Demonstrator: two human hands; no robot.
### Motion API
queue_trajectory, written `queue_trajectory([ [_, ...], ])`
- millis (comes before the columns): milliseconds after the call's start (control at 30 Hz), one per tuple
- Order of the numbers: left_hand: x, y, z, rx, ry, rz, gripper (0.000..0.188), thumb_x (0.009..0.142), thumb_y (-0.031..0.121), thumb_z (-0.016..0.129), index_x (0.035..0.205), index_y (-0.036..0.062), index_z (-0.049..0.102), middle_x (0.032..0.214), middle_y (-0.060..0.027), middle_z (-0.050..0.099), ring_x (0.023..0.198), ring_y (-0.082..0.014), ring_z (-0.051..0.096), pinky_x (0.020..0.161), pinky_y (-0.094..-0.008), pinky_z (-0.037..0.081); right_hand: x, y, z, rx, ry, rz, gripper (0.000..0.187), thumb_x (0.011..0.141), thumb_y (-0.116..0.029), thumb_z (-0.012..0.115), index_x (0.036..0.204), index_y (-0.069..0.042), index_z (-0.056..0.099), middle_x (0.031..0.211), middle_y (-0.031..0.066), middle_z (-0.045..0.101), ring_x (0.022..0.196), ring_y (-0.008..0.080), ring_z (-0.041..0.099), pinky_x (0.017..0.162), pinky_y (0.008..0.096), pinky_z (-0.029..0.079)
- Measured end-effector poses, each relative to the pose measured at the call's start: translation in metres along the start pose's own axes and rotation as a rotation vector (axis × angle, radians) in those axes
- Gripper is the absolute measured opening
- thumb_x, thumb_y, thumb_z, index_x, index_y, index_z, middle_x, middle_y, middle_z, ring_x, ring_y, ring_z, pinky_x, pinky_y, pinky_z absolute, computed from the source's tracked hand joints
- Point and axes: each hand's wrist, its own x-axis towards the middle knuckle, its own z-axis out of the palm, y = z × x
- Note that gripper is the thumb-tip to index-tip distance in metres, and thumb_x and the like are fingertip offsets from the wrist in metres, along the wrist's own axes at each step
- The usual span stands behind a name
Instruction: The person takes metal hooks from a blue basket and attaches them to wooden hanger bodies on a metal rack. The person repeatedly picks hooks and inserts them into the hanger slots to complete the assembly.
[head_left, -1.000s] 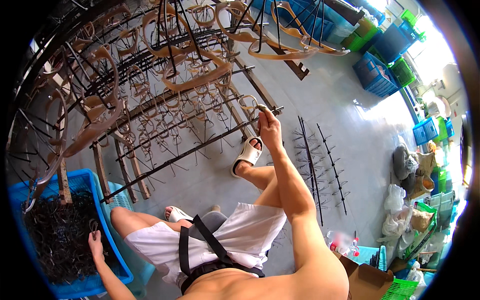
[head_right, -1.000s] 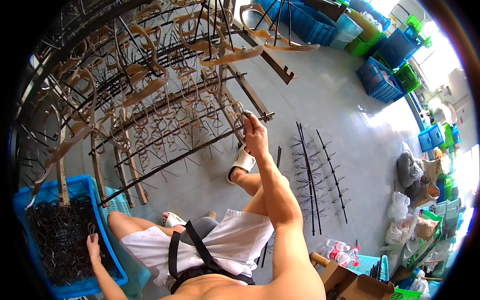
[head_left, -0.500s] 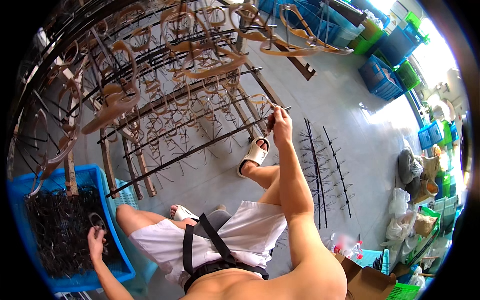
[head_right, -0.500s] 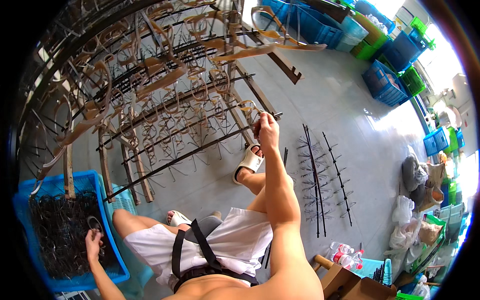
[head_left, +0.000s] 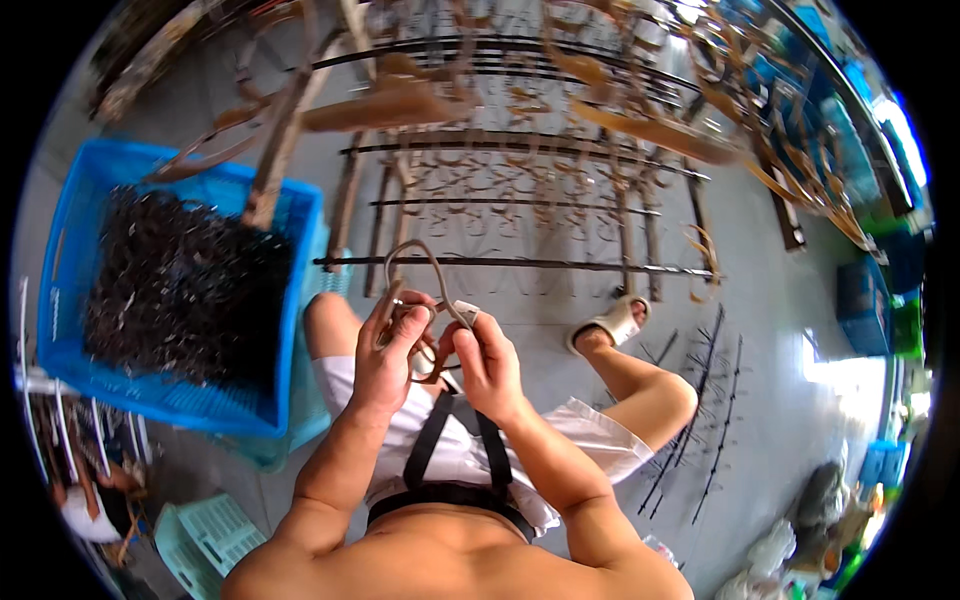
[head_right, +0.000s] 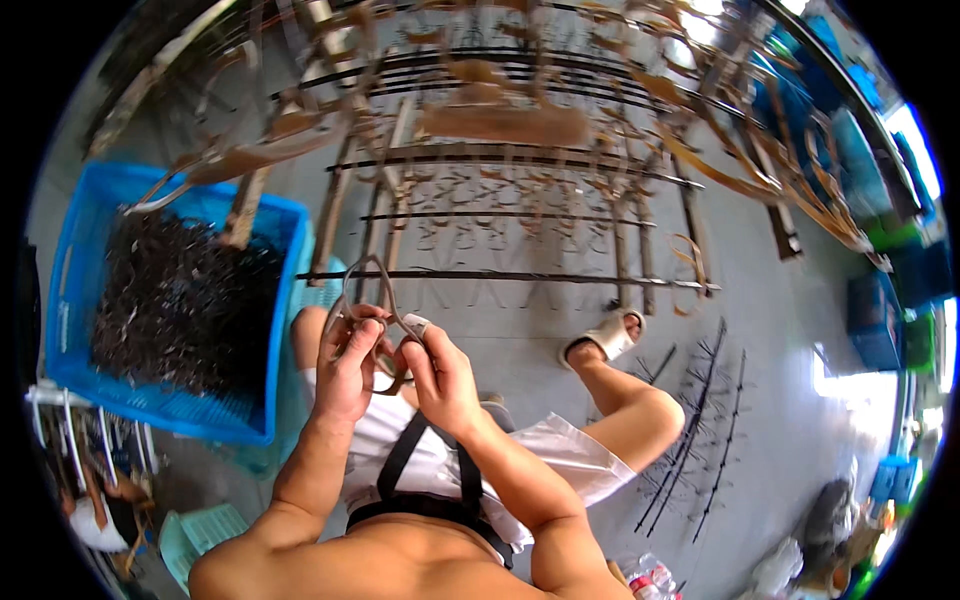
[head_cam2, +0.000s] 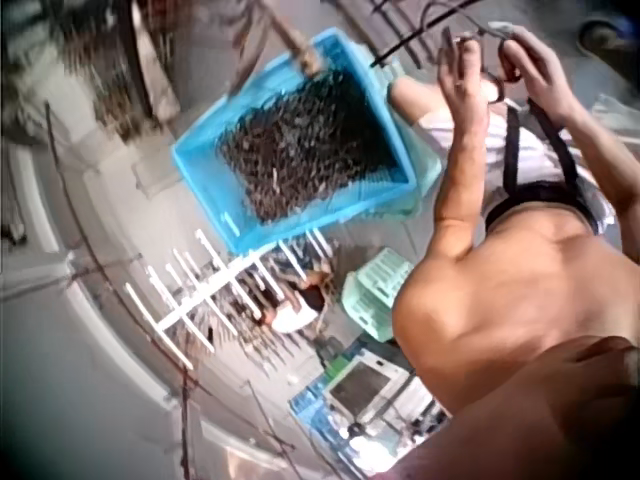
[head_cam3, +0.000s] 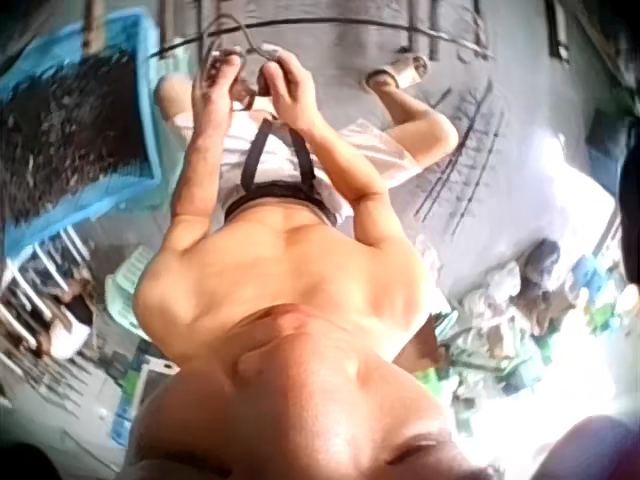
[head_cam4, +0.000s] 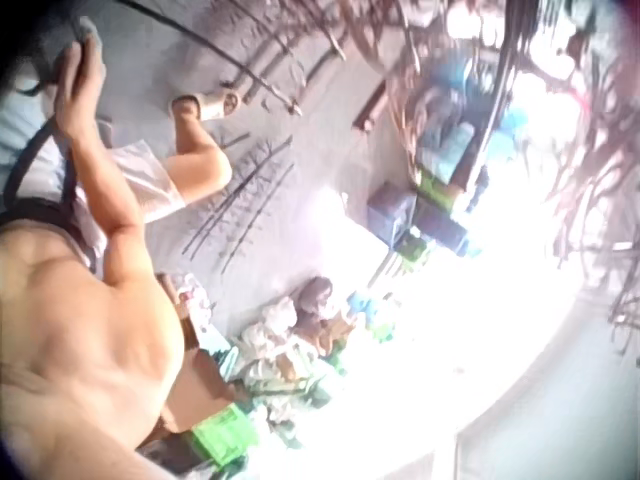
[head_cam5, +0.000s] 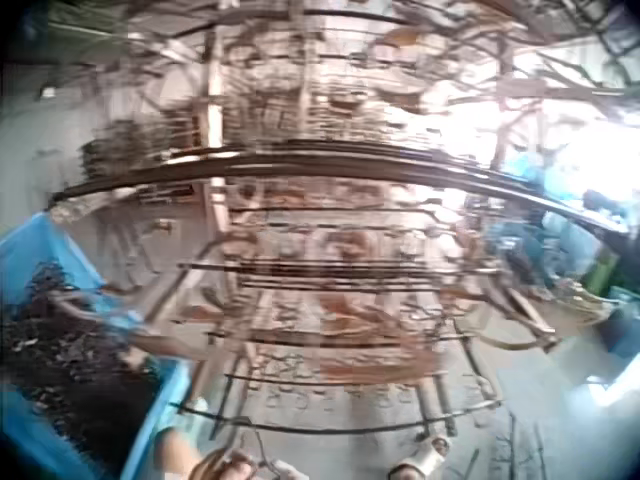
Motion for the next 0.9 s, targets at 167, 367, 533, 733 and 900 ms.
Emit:
queue_trajectory([
  [167, 0.008, -0.001, -0.002, 0.136, 0.035, -0.232, 0.016, 0.085, 0.009, 0.059, 0.101, 0.006, 0.057, 0.08, 0.0046, 0.05, 0.072, -0.0044, 0.046, 0.064, -0.0177, 0.039, 0.023, -0.006, -0.104, -0.105, 0.48, -0.15, 0.019, 0.097, -0.011, 0.04, 0.108, 0.001, 0.051, 0.06, -0.0005, 0.045, 0.048, 0.0063, 0.041, 0.044, 0.0203, 0.034],
  [367, -0.001, -0.009, -0.018, -0.039, -0.224, -0.333, 0.037, 0.073, -0.005, 0.052, 0.108, 0.0052, 0.045, 0.096, -0.0008, 0.045, 0.084, -0.0096, 0.045, 0.078, -0.0211, 0.038, 0.067, 0.004, -0.218, -0.367, 1.07, -0.147, 0.017, 0.096, -0.015, 0.044, 0.091, -0.002, 0.053, 0.06, -0.0011, 0.046, 0.049, 0.0058, 0.04, 0.044, 0.0204, 0.031],
  [533, -0.002, -0.019, -0.011, -0.042, -0.297, -0.356, 0.02, 0.084, 0.01, 0.063, 0.097, 0.0077, 0.047, 0.087, -0.0061, 0.054, 0.07, -0.012, 0.052, 0.062, -0.023, 0.042, 0.074, 0.015, -0.232, -0.356, 0.988, -0.022, 0.021, 0.097, -0.021, 0.043, 0.098, -0.004, 0.057, 0.061, -0.0015, 0.051, 0.048, 0.0052, 0.038, 0.045, 0.0216, 0.031],
  [733, 0.005, -0.021, -0.01, 0.028, -0.272, -0.368, 0.025, 0.08, 0.014, 0.07, 0.094, 0.0096, 0.05, 0.084, -0.0075, 0.06, 0.06, -0.012, 0.057, 0.049, -0.0216, 0.043, 0.075, 0.005, -0.232, 0.135, 0.97, 0.06, 0.022, 0.096, -0.02, 0.044, 0.084, -0.006, 0.055, 0.059, -0.0026, 0.05, 0.041, 0.0032, 0.035, 0.036, 0.0197, 0.025],
  [900, 0.006, -0.025, -0.008, 0.061, -0.271, -0.358, 0.024, 0.081, 0.013, 0.069, 0.094, 0.0094, 0.05, 0.084, -0.0076, 0.059, 0.06, -0.0113, 0.056, 0.05, -0.0213, 0.044, 0.079, -0.002, -0.225, 0.092, 1.013, 0.094, 0.026, 0.096, -0.021, 0.043, 0.076, -0.007, 0.052, 0.056, -0.0022, 0.048, 0.039, 0.0041, 0.035, 0.034, 0.0205, 0.027],
])
